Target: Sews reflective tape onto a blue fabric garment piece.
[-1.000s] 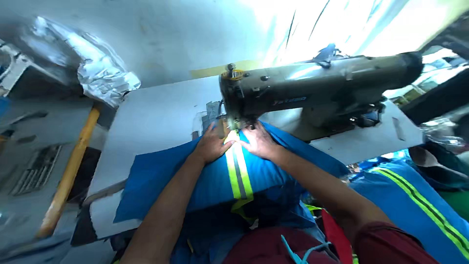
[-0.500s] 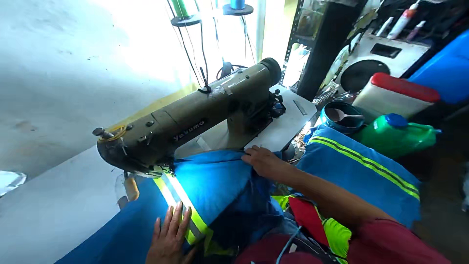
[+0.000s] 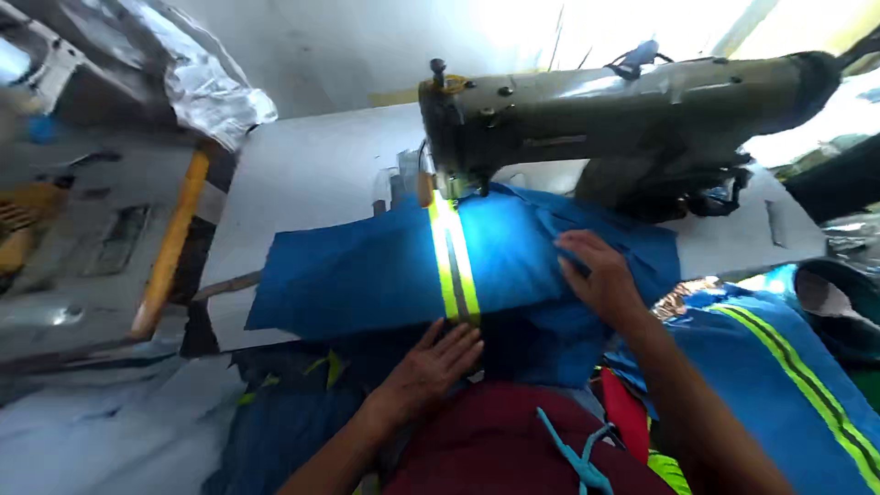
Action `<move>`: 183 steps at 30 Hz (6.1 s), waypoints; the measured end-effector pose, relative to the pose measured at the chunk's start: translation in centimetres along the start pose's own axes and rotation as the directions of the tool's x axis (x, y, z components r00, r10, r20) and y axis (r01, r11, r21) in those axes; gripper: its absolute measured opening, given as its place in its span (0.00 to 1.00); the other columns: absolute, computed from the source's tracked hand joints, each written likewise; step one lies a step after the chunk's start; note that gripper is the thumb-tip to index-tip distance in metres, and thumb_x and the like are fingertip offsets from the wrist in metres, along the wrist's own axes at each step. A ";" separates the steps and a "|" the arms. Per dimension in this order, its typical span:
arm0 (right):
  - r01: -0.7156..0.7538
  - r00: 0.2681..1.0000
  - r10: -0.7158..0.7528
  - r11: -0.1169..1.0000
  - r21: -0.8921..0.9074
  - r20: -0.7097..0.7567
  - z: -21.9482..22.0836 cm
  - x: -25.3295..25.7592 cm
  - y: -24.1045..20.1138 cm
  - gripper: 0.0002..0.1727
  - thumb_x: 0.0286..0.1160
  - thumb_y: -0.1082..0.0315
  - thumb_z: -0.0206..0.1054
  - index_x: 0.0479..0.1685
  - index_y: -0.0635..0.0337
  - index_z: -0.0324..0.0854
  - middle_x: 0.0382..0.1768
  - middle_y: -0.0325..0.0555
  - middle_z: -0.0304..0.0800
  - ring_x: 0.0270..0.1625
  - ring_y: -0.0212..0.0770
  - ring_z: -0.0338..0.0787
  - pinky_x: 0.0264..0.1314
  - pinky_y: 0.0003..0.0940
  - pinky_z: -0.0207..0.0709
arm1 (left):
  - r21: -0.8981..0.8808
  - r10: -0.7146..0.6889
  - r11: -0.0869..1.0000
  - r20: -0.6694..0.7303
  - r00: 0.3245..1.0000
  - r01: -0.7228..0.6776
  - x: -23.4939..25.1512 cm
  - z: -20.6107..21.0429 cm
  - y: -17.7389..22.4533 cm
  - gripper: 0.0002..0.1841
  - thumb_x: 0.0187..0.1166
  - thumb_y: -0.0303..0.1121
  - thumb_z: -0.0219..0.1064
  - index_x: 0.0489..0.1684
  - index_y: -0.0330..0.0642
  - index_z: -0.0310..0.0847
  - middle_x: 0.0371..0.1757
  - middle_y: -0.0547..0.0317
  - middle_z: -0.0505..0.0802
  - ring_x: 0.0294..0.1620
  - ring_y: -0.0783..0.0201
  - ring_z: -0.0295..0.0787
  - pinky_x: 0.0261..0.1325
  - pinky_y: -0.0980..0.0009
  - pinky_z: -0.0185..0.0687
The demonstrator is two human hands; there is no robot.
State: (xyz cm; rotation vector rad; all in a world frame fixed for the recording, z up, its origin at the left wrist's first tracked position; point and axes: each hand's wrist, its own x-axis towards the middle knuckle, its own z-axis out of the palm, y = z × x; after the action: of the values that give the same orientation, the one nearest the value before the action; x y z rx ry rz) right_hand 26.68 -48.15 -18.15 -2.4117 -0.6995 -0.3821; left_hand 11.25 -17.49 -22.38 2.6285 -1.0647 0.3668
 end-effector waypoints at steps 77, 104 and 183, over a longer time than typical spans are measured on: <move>-0.110 0.908 0.114 0.993 -0.032 0.403 10.8 14.5 -3.6 0.51 0.57 0.27 0.74 0.64 0.72 0.83 0.64 0.67 0.86 0.77 0.60 0.79 0.86 0.55 0.58 | 0.008 -0.362 0.928 0.271 0.892 0.373 15.4 -4.6 -25.6 0.42 0.80 0.57 0.66 0.91 0.42 0.61 0.93 0.43 0.62 0.95 0.40 0.47 0.91 0.34 0.30; 0.125 0.948 -0.085 0.986 -0.112 0.308 0.4 2.4 8.0 0.44 0.78 0.36 0.59 0.82 0.66 0.72 0.84 0.64 0.69 0.89 0.66 0.63 0.88 0.65 0.55 | -0.002 -0.062 0.998 0.246 0.967 0.065 5.2 -2.3 -7.8 0.46 0.68 0.57 0.76 0.88 0.49 0.67 0.90 0.43 0.68 0.93 0.41 0.57 0.89 0.31 0.44; -0.094 0.935 0.097 0.995 -0.026 0.342 11.2 13.8 -3.7 0.50 0.57 0.30 0.76 0.64 0.71 0.83 0.65 0.69 0.85 0.77 0.65 0.78 0.83 0.59 0.63 | 0.013 -0.371 0.925 0.254 0.893 0.381 14.9 -4.2 -25.6 0.46 0.78 0.66 0.60 0.91 0.44 0.61 0.93 0.44 0.62 0.96 0.37 0.44 0.90 0.32 0.31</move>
State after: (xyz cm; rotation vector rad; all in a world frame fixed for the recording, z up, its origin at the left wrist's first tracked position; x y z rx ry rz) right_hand 37.13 -33.38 -19.46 -2.5373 -0.7239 0.0811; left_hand 39.12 -7.86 -17.66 2.8160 -0.5892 -0.0755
